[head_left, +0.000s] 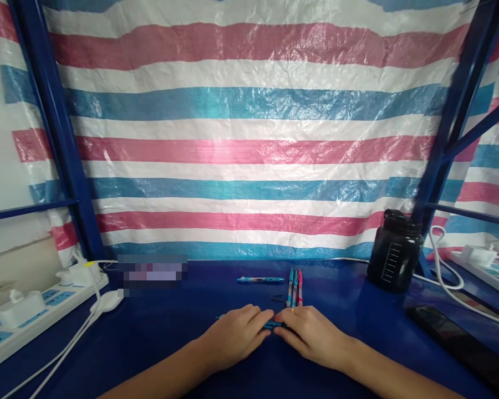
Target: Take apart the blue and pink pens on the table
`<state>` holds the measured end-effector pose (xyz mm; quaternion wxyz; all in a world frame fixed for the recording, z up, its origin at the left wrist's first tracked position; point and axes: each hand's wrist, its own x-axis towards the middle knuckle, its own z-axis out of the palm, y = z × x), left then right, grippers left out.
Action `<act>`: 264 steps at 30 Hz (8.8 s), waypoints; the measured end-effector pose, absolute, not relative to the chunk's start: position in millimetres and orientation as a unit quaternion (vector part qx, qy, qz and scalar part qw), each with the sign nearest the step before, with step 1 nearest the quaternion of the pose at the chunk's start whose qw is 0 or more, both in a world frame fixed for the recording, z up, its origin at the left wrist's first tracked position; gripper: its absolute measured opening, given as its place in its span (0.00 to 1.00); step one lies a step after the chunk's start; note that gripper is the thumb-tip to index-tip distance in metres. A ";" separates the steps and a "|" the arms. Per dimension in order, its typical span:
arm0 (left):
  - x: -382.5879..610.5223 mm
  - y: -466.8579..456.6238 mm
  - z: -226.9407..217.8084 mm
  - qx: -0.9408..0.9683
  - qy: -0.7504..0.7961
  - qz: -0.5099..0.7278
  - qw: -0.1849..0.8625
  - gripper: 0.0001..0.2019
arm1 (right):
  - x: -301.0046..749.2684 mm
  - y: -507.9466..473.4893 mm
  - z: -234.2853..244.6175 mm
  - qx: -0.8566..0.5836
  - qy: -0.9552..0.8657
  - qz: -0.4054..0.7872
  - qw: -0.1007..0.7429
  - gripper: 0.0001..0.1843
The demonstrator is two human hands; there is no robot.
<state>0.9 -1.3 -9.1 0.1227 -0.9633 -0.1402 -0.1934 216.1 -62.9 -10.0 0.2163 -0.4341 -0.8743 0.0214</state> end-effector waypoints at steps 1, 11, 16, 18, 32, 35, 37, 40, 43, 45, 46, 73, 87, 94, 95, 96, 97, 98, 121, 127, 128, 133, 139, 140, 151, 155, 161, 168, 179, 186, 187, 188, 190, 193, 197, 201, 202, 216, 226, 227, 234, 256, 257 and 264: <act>0.7 -1.3 -8.8 -0.965 -0.134 -0.191 0.120 0.13 | 215.8 -62.4 -11.4 -0.434 -0.877 0.013 0.207 0.12; -5.8 -5.7 -0.8 -0.972 -0.120 -0.200 -0.008 0.29 | 218.3 -63.4 -8.8 -0.470 -0.851 0.067 0.225 0.08; -4.3 -3.4 -3.9 -0.970 -0.141 -0.192 -0.050 0.28 | 219.7 -63.6 -8.6 -0.473 -0.850 0.061 0.223 0.05; -3.7 -0.7 -8.5 -0.968 -0.135 -0.201 -0.060 0.26 | 220.7 -62.4 -8.1 -0.469 -0.851 0.071 0.223 0.08; 1.9 9.0 -24.4 -0.948 -0.199 -0.239 0.069 0.10 | 221.5 -62.9 -5.4 -0.450 -0.861 0.093 0.218 0.10; 1.1 10.3 -25.5 -0.945 -0.193 -0.245 0.097 0.12 | 222.9 -60.5 -6.3 -0.448 -0.862 0.086 0.219 0.10; 0.0 10.8 -25.3 -0.943 -0.190 -0.247 0.114 0.14 | 223.7 -58.7 -7.2 -0.446 -0.863 0.076 0.223 0.11; -1.5 10.9 -23.6 -0.948 -0.161 -0.250 0.110 0.17 | 224.1 -56.0 -9.7 -0.446 -0.863 0.079 0.224 0.14; -1.4 10.7 -22.4 -0.954 -0.135 -0.248 0.101 0.18 | 223.7 -55.4 -10.4 -0.455 -0.859 0.109 0.208 0.18; -0.4 10.7 -22.7 -0.954 -0.141 -0.245 0.100 0.17 | 223.2 -56.7 -8.9 -0.462 -0.856 0.113 0.203 0.14; 0.2 10.8 -23.1 -0.953 -0.147 -0.245 0.100 0.17 | 223.0 -57.7 -8.0 -0.466 -0.854 0.111 0.205 0.12; 0.3 9.3 -19.4 -0.960 -0.148 -0.225 0.077 0.14 | 222.8 -59.5 -3.2 -0.469 -0.869 0.027 0.156 0.10; 1.3 7.9 -16.5 -0.962 -0.125 -0.219 0.106 0.15 | 223.1 -58.4 -5.7 -0.453 -0.881 0.013 0.133 0.05; 0.9 9.1 -18.7 -0.961 -0.130 -0.224 0.098 0.14 | 222.2 -59.5 -3.6 -0.454 -0.880 0.014 0.137 0.08; 0.8 9.7 -19.5 -0.960 -0.130 -0.226 0.098 0.14 | 222.4 -59.7 -3.3 -0.457 -0.878 0.019 0.140 0.08; 0.7 10.2 -20.0 -0.960 -0.130 -0.226 0.097 0.15 | 222.6 -59.6 -3.2 -0.458 -0.877 0.023 0.141 0.09; 0.6 10.6 -20.5 -0.960 -0.132 -0.225 0.097 0.15 | 222.9 -59.3 -3.5 -0.458 -0.878 0.023 0.138 0.08; 0.5 10.8 -20.8 -0.961 -0.134 -0.223 0.097 0.15 | 223.2 -58.8 -4.1 -0.457 -0.879 0.020 0.133 0.06; 3.3 8.5 -23.3 -0.948 -0.239 -0.126 0.166 0.08 | 224.9 -56.0 -6.2 -0.444 -0.888 -0.007 0.118 0.18; 2.7 5.2 -18.6 -0.951 -0.226 -0.115 0.180 0.11 | 225.2 -58.5 -1.9 -0.444 -0.888 0.013 0.118 0.21; 2.6 5.0 -17.6 -0.951 -0.226 -0.111 0.177 0.11 | 224.9 -58.6 -2.3 -0.445 -0.887 0.011 0.119 0.21; 2.3 5.8 -15.2 -0.958 -0.222 -0.095 0.157 0.11 | 223.0 -58.1 -4.7 -0.447 -0.885 -0.026 0.128 0.15; 2.3 5.8 -20.2 -0.953 -0.199 -0.128 0.190 0.13 | 221.3 -60.4 0.3 -0.439 -0.893 -0.005 0.095 0.18; 2.2 5.7 -21.3 -0.951 -0.195 -0.137 0.196 0.15 | 221.1 -60.7 1.1 -0.442 -0.892 0.001 0.097 0.17; 3.9 -0.1 -10.1 -0.944 -0.216 -0.170 0.183 0.07 | 222.4 -59.1 0.8 -0.462 -0.875 0.058 0.130 0.18; 5.1 -0.8 -7.9 -0.938 -0.266 -0.139 0.170 0.06 | 220.2 -61.6 0.8 -0.449 -0.887 0.012 0.110 0.17; 5.7 -0.7 -12.5 -0.913 -0.333 -0.139 0.191 0.06 | 220.4 -61.8 1.7 -0.437 -0.893 0.000 0.104 0.17; 5.1 -0.1 -15.1 -0.917 -0.337 -0.106 0.187 0.03 | 221.0 -60.7 1.0 -0.453 -0.885 0.014 0.107 0.19; 3.7 3.5 -18.4 -0.929 -0.308 -0.101 0.179 0.06 | 222.6 -58.4 2.5 -0.455 -0.876 0.065 0.143 0.19; 4.2 0.2 -15.1 -0.929 -0.317 -0.098 0.166 0.06 | 225.6 -54.5 -3.7 -0.466 -0.784 0.338 0.233 0.25; 4.5 -0.2 -14.5 -0.929 -0.319 -0.098 0.157 0.06 | 226.1 -53.7 -5.5 -0.464 -0.774 0.354 0.244 0.26; 4.8 -0.5 -13.7 -0.930 -0.323 -0.096 0.146 0.06 | 226.5 -52.9 -7.0 -0.458 -0.771 0.363 0.253 0.25; 5.0 -1.0 -11.5 -0.931 -0.334 -0.091 0.119 0.05 | 227.3 -51.9 -8.6 -0.436 -0.779 0.368 0.261 0.23; 4.9 -1.2 -8.0 -0.929 -0.347 -0.099 0.087 0.07 | 227.9 -52.2 -7.3 -0.409 -0.803 0.351 0.255 0.18; 4.8 -1.6 -6.1 -0.929 -0.346 -0.113 0.065 0.08 | 225.9 -55.6 -3.6 -0.407 -0.833 0.295 0.231 0.14; 5.5 -2.0 -6.8 -0.930 -0.344 -0.115 0.061 0.07 | 222.6 -58.6 -2.9 -0.415 -0.855 0.232 0.207 0.10; 5.6 -2.0 -6.7 -0.930 -0.343 -0.114 0.061 0.07 | 222.2 -58.8 -3.1 -0.416 -0.859 0.221 0.203 0.10; 7.2 -4.3 3.7 -0.928 -0.360 -0.089 0.039 0.09 | 217.8 -64.9 0.7 -0.407 -0.904 0.043 0.126 0.08; -0.5 -1.3 -2.9 -0.949 -0.250 -0.184 -0.052 0.11 | 213.5 -68.9 -4.6 -0.403 -0.897 -0.009 0.182 0.38; -0.4 0.2 -4.1 -0.949 -0.247 -0.187 -0.054 0.11 | 214.0 -68.1 -6.7 -0.408 -0.893 -0.013 0.190 0.38; -1.8 -0.8 -4.0 -0.959 -0.213 -0.184 -0.041 0.19 | 218.8 -65.6 -8.8 -0.421 -0.852 -0.019 0.311 0.31; -13.8 53.5 -14.1 -0.908 -0.390 -0.143 -0.063 0.25 | 271.2 -25.3 -9.2 -0.656 -0.736 -0.086 0.143 0.14; -13.6 53.5 -13.8 -0.908 -0.389 -0.142 -0.062 0.24 | 268.7 -26.9 -6.6 -0.650 -0.740 -0.092 0.145 0.14; -10.1 43.9 -5.9 -0.904 -0.394 -0.167 -0.019 0.14 | 242.6 -57.6 9.6 -0.332 -0.904 -0.102 0.249 0.12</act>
